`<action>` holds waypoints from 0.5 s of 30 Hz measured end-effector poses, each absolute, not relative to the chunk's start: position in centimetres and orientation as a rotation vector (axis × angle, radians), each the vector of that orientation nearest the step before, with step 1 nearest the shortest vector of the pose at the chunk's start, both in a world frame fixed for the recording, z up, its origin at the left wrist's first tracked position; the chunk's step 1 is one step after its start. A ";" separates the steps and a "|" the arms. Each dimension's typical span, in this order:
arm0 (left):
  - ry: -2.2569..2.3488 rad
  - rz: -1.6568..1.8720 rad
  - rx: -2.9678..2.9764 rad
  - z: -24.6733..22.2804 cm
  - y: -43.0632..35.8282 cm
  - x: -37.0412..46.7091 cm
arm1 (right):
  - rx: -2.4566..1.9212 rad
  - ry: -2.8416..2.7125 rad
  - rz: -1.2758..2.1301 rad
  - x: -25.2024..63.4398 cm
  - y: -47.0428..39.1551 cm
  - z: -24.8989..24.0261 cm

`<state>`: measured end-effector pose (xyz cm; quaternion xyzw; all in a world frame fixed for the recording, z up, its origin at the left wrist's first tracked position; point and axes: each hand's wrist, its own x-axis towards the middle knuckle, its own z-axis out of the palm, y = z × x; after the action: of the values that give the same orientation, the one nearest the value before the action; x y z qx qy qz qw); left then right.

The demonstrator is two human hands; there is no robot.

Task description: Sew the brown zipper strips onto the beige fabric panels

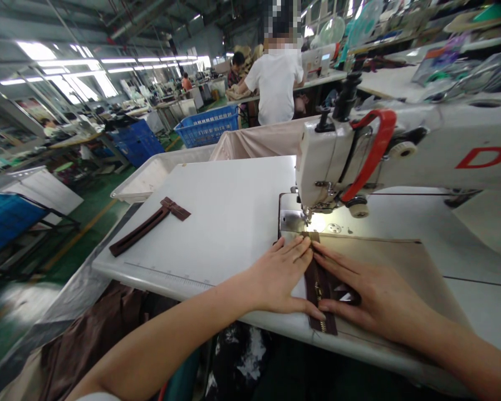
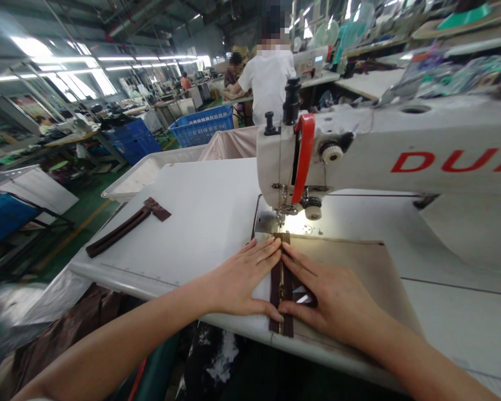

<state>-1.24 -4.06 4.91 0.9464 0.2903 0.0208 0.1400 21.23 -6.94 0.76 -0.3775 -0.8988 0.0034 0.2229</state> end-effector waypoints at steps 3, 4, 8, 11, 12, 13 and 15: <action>0.831 0.077 2.728 4.7 -4.0 -1.3 | -1.043 -2.482 -0.030 21.1 -7.0 0.7; 0.832 0.085 2.727 4.7 -4.0 -1.3 | -1.038 -2.488 -0.042 21.1 -7.0 0.8; 0.833 0.123 2.733 4.9 -4.3 -1.2 | -1.036 -2.510 -0.080 20.7 -7.0 1.1; 0.864 0.253 2.745 5.3 -4.8 -2.4 | -1.012 -2.496 -0.148 20.8 -7.0 1.1; 0.898 0.311 2.747 5.3 -5.0 -3.4 | -0.994 -2.486 -0.165 20.8 -7.0 1.0; 0.948 0.372 2.748 5.3 -5.2 -4.7 | -0.978 -2.473 -0.174 20.9 -7.1 0.7; 1.135 0.499 2.737 5.1 -5.5 -8.2 | -0.988 -2.405 -0.124 21.0 -7.1 -0.1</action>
<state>-8.20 -5.49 5.05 0.9088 0.3768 0.1656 0.0686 21.02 -7.06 -0.08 -0.3659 -0.8906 -0.0458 0.2660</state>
